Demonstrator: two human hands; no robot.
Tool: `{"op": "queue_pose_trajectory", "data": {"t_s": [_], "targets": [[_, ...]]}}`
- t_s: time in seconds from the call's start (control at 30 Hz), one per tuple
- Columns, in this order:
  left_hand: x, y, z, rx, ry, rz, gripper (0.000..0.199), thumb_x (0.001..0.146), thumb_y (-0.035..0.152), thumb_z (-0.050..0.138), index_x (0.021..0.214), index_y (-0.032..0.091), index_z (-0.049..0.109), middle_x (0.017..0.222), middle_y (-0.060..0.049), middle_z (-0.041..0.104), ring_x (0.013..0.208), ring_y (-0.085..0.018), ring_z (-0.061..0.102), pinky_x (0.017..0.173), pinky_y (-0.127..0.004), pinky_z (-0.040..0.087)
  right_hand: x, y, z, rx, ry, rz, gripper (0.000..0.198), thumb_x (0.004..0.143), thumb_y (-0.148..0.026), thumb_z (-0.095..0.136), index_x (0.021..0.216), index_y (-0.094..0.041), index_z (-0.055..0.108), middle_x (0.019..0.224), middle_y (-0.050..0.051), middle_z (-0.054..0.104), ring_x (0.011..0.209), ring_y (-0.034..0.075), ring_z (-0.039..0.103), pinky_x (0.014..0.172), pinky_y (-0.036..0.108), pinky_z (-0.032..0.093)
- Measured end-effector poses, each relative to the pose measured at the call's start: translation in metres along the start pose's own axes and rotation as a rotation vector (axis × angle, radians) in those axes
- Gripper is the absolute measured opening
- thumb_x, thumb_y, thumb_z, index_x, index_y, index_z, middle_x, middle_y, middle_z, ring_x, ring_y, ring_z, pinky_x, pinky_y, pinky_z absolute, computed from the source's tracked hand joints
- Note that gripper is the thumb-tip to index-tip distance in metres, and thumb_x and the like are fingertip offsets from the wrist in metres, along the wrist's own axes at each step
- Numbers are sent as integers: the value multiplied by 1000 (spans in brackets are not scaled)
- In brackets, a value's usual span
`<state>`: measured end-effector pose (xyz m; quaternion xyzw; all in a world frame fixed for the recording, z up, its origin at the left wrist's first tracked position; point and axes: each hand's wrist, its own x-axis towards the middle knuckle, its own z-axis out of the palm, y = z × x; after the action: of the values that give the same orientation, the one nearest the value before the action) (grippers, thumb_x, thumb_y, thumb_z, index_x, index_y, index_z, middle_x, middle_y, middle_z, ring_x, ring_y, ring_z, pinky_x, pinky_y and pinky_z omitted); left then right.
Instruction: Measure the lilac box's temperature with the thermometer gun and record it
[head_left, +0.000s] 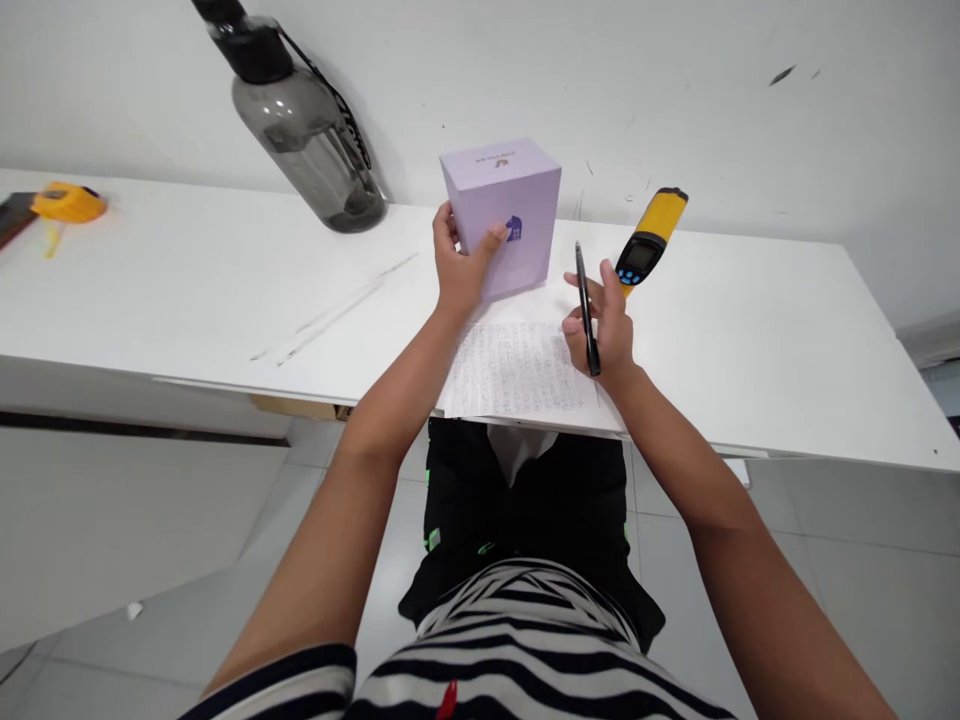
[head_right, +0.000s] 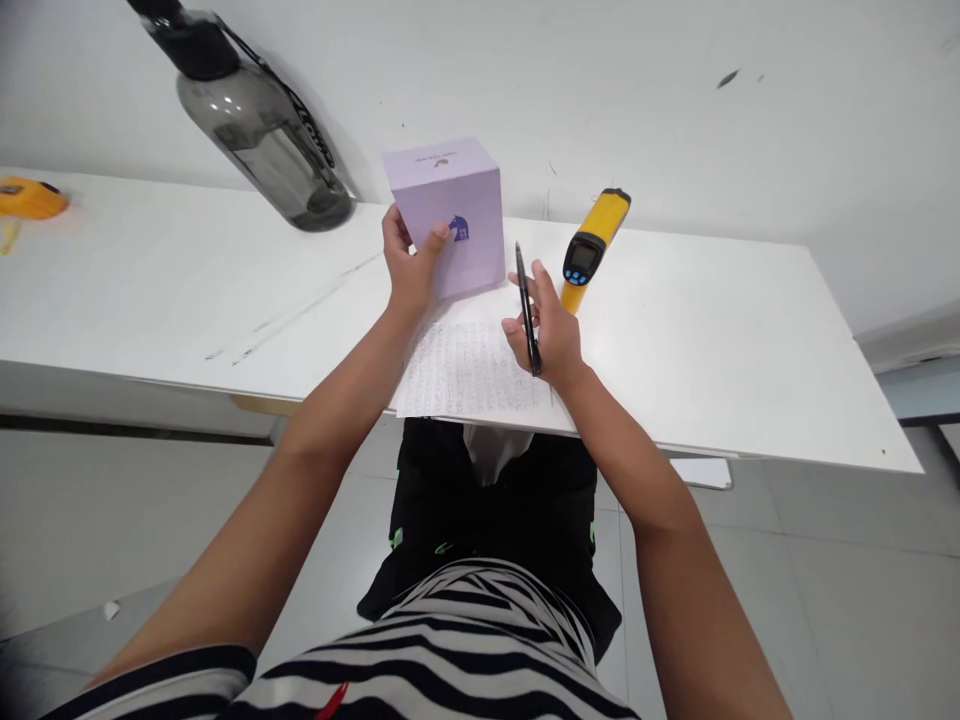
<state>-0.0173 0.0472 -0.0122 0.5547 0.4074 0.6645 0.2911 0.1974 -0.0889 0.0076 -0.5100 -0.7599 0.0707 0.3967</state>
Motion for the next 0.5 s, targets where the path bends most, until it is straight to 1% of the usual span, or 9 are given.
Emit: {"op": "queue_pose_trajectory", "data": {"t_s": [0.03,0.1,0.17,0.23,0.3,0.37,0.43,0.5], "targets": [[1,-2,-1,5,-1,3,88,71,81,72,144,40,46,145,-6,54,148,-37,44,121,-56,41,0,0,1,5,14,-2,69,102,-65,29,158,-24,39,148,18,59,92,25,71,74,38,57],[4,-7,-1,2,-7,-1,86,72,81,71,143,40,46,144,-5,54,147,-36,45,121,-56,42,1,1,1,-8,35,-3,69,103,-63,28,160,-25,36,154,18,53,97,26,72,76,38,58],[5,-11,-1,-8,-2,-21,85,73,81,71,143,40,47,143,-6,55,145,-35,48,120,-56,43,3,2,0,-39,54,2,66,103,-61,30,159,-26,38,154,17,53,102,28,71,80,40,59],[6,-14,-1,-25,-6,-41,83,74,81,69,143,40,47,141,-6,56,145,-34,49,119,-55,45,3,5,-2,-79,75,-3,63,103,-60,33,154,-25,45,147,17,57,106,30,70,83,42,58],[8,-16,-1,-47,-25,-44,83,76,82,66,144,40,45,141,-6,56,145,-34,49,119,-54,45,3,8,-3,-109,119,-13,58,102,-61,36,142,-23,56,129,16,65,102,29,70,81,41,58],[9,-16,0,-60,-40,-34,83,77,83,64,145,40,45,140,-5,56,145,-33,49,119,-54,45,2,10,-3,-105,184,4,52,101,-62,40,127,-23,62,102,12,69,87,25,68,74,39,55],[9,-15,2,-61,-29,-28,83,75,85,64,142,39,47,138,-6,58,143,-33,52,118,-54,45,-3,9,-6,-58,244,42,45,100,-61,42,117,-24,61,80,5,64,70,20,62,66,36,51],[8,-13,5,-64,-2,-24,84,71,87,66,137,37,51,135,-6,59,138,-33,56,116,-53,48,-11,5,-13,8,262,77,39,99,-57,43,115,-25,56,68,0,57,61,17,56,62,34,47]]}}
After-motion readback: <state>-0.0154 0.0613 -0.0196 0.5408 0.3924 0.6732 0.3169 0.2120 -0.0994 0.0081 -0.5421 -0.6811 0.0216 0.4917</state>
